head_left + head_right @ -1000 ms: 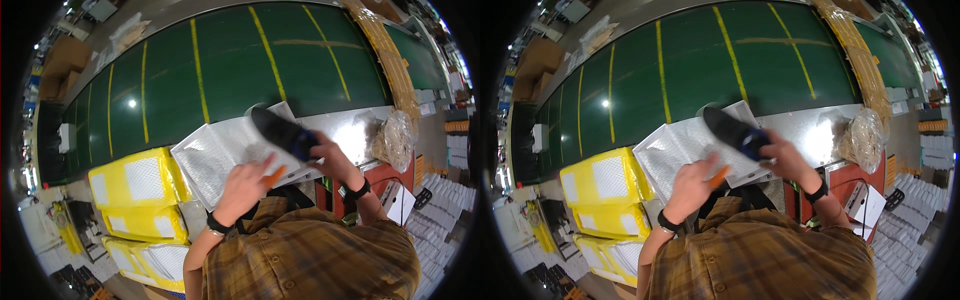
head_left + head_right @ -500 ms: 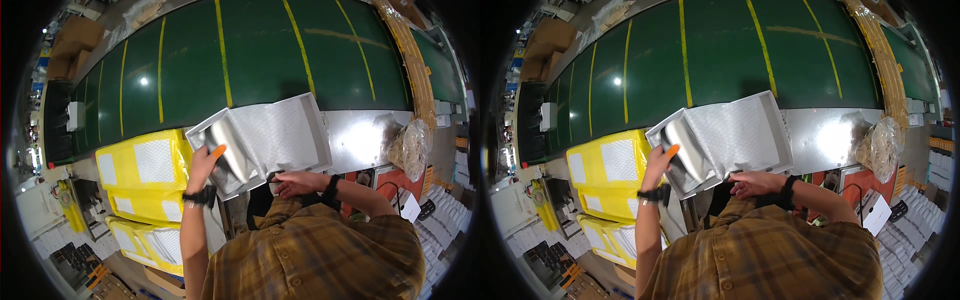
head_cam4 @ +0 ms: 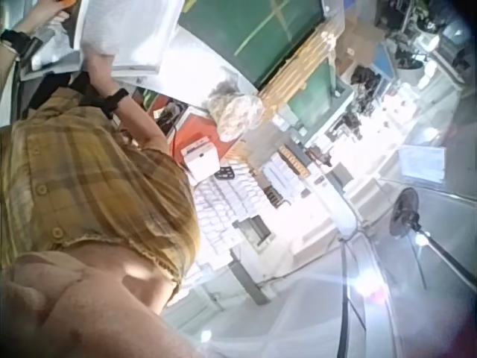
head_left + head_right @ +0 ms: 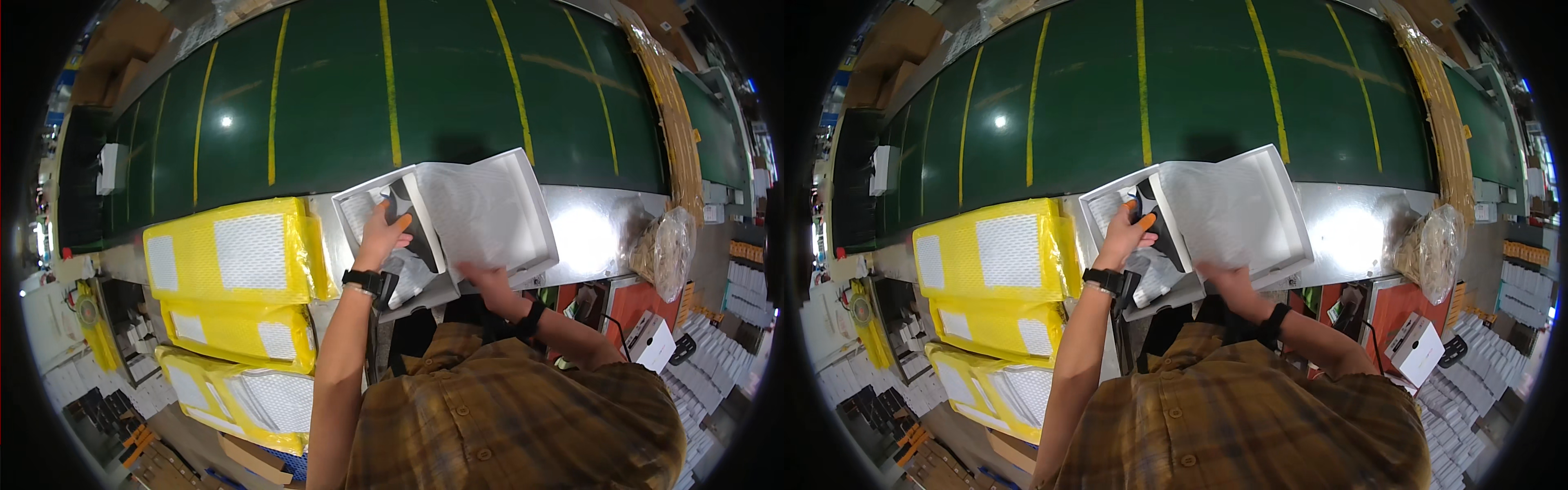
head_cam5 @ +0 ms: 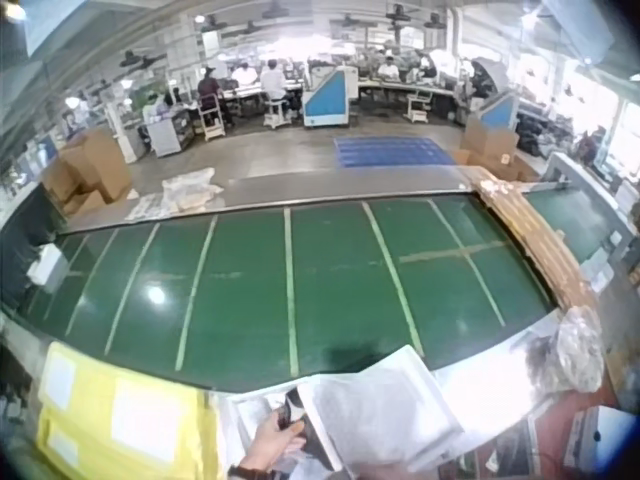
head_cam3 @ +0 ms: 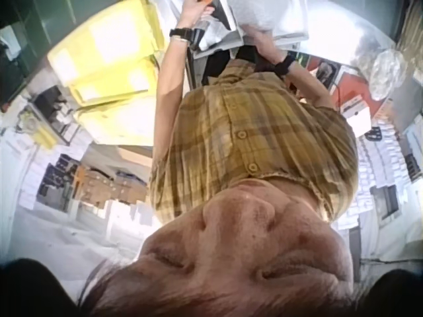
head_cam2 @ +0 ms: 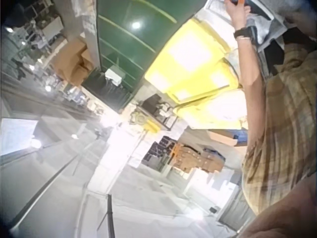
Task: The person pulls a sheet of packing paper from a stack, places a pair of shoes into a box, wraps them with the paper, and closes the lid. They set the box on a table, repeat the process with another pair of shoes, and then smooth out more paper.
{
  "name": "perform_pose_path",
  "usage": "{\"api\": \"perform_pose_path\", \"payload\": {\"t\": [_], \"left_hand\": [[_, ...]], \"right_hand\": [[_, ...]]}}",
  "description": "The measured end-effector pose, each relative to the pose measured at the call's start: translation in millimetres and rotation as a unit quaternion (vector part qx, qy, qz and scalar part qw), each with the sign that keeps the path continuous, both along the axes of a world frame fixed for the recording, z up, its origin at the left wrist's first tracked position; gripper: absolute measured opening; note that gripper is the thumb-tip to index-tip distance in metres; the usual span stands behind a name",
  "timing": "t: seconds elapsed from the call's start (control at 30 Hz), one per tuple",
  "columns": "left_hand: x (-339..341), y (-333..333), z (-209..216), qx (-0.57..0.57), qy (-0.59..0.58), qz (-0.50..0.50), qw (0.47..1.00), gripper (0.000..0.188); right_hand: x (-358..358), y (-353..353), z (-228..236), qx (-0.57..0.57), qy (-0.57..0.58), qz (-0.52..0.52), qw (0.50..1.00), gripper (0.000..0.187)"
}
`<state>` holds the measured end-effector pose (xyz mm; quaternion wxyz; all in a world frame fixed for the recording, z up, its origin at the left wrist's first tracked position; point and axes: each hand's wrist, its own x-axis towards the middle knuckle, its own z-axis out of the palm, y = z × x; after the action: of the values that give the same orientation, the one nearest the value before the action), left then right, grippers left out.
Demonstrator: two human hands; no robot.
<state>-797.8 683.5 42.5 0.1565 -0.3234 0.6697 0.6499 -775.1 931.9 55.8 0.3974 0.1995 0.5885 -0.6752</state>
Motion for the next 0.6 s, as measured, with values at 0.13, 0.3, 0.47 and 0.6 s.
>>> {"api": "perform_pose_path", "payload": {"t": [0.13, 0.3, 0.47, 0.6], "left_hand": [[22, -16, 55, 0.033, 0.139, 0.158, 0.977, 0.045], [102, -41, 76, -0.235, 0.219, 0.101, 0.942, 0.045], [76, -4, 74, -0.545, 0.188, -0.229, 0.784, 0.072], [64, 16, 19, -0.562, 0.147, -0.316, 0.75, 0.096]], "right_hand": [[-5, -38, -10, 0.118, 0.628, 0.265, 0.722, 0.048], [-13, -71, 12, 0.112, 0.551, 0.622, 0.545, 0.045], [-14, -5, -14, 0.228, 0.579, 0.201, 0.757, 0.054], [-24, 40, -28, 0.376, 0.382, 0.257, 0.804, 0.062]]}}
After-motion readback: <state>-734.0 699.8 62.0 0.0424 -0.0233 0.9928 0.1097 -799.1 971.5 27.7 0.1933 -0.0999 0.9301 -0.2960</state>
